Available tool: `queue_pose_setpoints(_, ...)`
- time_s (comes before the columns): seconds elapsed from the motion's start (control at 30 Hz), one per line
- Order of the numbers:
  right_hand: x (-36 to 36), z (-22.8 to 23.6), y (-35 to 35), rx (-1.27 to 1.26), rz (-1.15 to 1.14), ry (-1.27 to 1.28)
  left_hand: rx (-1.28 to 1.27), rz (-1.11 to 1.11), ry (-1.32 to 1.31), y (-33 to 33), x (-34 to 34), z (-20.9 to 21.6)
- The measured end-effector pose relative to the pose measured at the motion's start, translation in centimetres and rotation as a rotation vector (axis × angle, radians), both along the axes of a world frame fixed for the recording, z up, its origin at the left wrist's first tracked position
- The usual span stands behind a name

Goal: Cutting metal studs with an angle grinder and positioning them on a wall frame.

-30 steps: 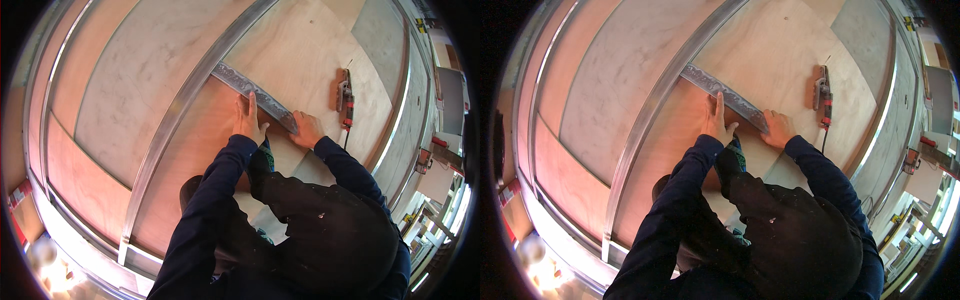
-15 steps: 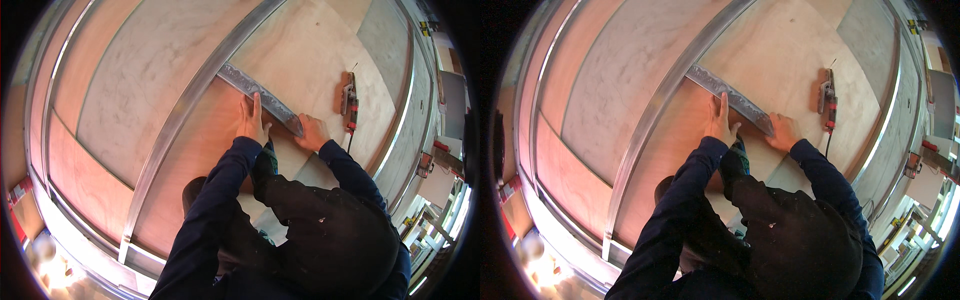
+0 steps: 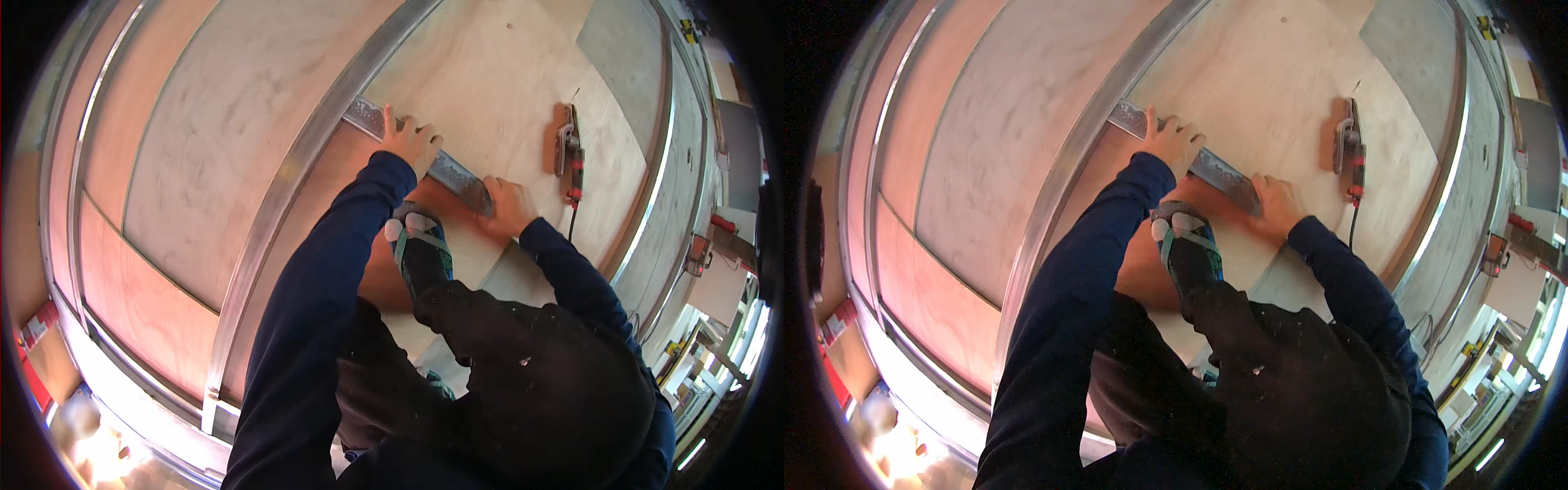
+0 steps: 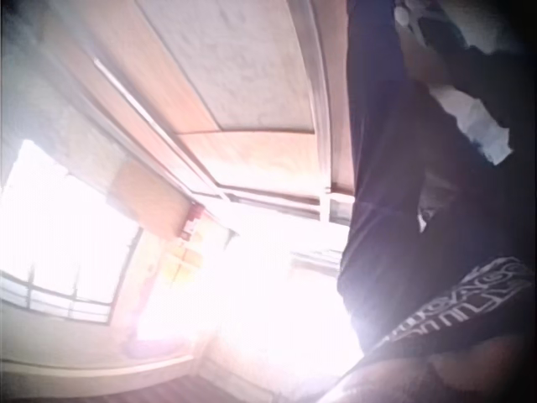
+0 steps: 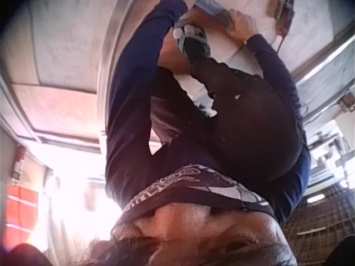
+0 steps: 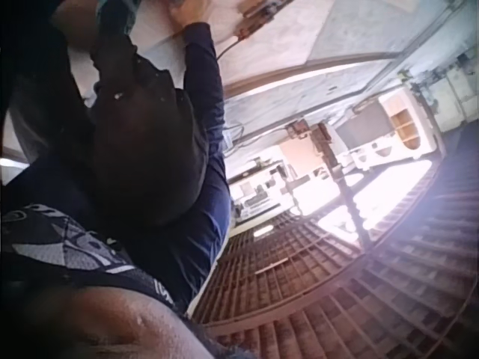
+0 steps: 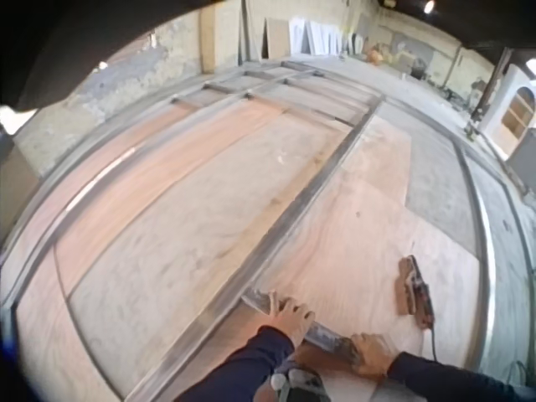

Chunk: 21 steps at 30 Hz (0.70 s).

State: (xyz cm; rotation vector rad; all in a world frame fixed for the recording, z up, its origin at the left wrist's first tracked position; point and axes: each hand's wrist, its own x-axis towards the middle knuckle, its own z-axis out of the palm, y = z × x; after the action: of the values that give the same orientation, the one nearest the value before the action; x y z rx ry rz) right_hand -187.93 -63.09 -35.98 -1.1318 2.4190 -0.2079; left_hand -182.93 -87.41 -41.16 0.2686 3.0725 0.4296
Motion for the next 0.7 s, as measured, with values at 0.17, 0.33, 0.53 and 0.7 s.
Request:
queue_pose_setpoints(0.17, -0.3, -0.7, 0.7, 0.010, 0.018, 0.042, -0.124, -0.053, -0.118, 0.8, -1.1, 1.2)
queue_pose_setpoints(0.33, 0.4, -0.2, 0.2, 0.007, 0.033, 0.016, -0.140, -0.055, -0.146, 0.0, -0.7, 1.3)
queue_pose_setpoints(0.53, 0.6, -0.2, 0.7, 0.001, -0.001, 0.049, 0.056, 0.027, -0.005, -1.2, 0.5, 2.0)
queue_pose_setpoints(0.7, 0.8, -0.6, 0.6, -0.036, 0.015, 0.043, 0.139, 0.796, 0.175, -9.1, 2.4, 1.8)
